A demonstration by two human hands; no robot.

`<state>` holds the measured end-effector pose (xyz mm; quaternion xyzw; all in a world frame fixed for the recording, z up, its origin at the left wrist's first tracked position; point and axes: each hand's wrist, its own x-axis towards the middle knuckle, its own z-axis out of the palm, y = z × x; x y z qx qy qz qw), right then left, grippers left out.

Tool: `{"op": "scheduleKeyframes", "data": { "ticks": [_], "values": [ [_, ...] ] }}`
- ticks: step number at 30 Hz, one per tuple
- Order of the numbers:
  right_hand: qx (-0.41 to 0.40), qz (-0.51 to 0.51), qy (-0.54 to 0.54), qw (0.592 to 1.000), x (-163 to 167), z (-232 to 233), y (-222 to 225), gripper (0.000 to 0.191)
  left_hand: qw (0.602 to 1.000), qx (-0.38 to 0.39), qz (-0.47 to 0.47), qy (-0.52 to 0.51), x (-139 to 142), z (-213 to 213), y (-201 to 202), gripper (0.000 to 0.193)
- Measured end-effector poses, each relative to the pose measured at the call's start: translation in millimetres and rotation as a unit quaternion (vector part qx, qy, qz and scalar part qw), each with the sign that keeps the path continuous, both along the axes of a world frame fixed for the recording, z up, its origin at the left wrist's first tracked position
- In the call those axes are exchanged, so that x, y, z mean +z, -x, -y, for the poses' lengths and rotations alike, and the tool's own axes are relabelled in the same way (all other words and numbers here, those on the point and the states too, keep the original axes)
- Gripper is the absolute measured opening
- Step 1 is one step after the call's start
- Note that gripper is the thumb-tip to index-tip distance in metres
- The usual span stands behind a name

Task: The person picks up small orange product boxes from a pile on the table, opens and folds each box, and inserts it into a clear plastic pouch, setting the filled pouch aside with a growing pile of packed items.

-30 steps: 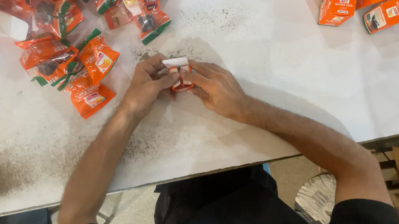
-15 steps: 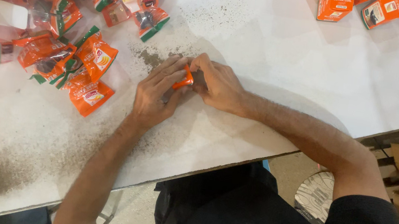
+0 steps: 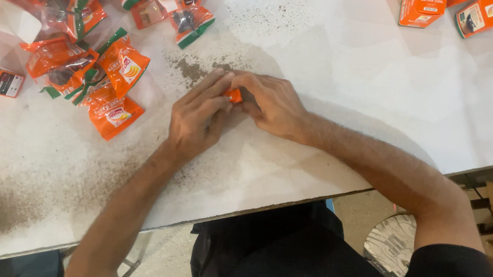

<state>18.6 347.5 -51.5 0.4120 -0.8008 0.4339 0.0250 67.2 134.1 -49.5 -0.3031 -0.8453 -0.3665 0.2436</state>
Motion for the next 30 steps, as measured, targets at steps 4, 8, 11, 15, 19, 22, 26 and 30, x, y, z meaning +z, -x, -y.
{"op": "scheduleKeyframes", "data": {
  "ticks": [4,8,11,15,19,22,26,30],
  "values": [
    [-0.002,0.001,-0.009,1.0,-2,0,0,0.046,0.999,0.002,0.039,-0.03,4,-1,1,0.01],
    [0.004,-0.009,-0.017,1.0,-11,0,-1,0.044,0.997,-0.054,-0.002,0.047,10,4,-5,0.033],
    [0.006,-0.086,-0.037,0.996,-17,0,1,0.04,0.994,-0.009,-0.007,0.109,10,10,-7,0.037],
    [-0.058,-0.103,-0.057,0.991,-16,-8,18,0.043,0.999,0.032,0.019,0.012,3,43,24,0.039],
    [-0.226,-0.165,-0.062,0.958,-7,-20,38,0.058,0.971,0.213,-0.089,-0.067,-2,103,114,0.061],
    [-0.173,-0.12,-0.034,0.977,-7,-18,37,0.07,0.964,0.249,-0.072,-0.062,10,130,183,0.061],
    [-0.137,-0.034,0.009,0.99,-15,-11,28,0.076,0.958,0.265,-0.083,-0.064,34,88,183,0.012],
    [-0.139,-0.048,0.031,0.989,-16,-9,28,0.096,0.984,0.138,-0.075,0.082,24,-25,89,0.009]
  ]
}}
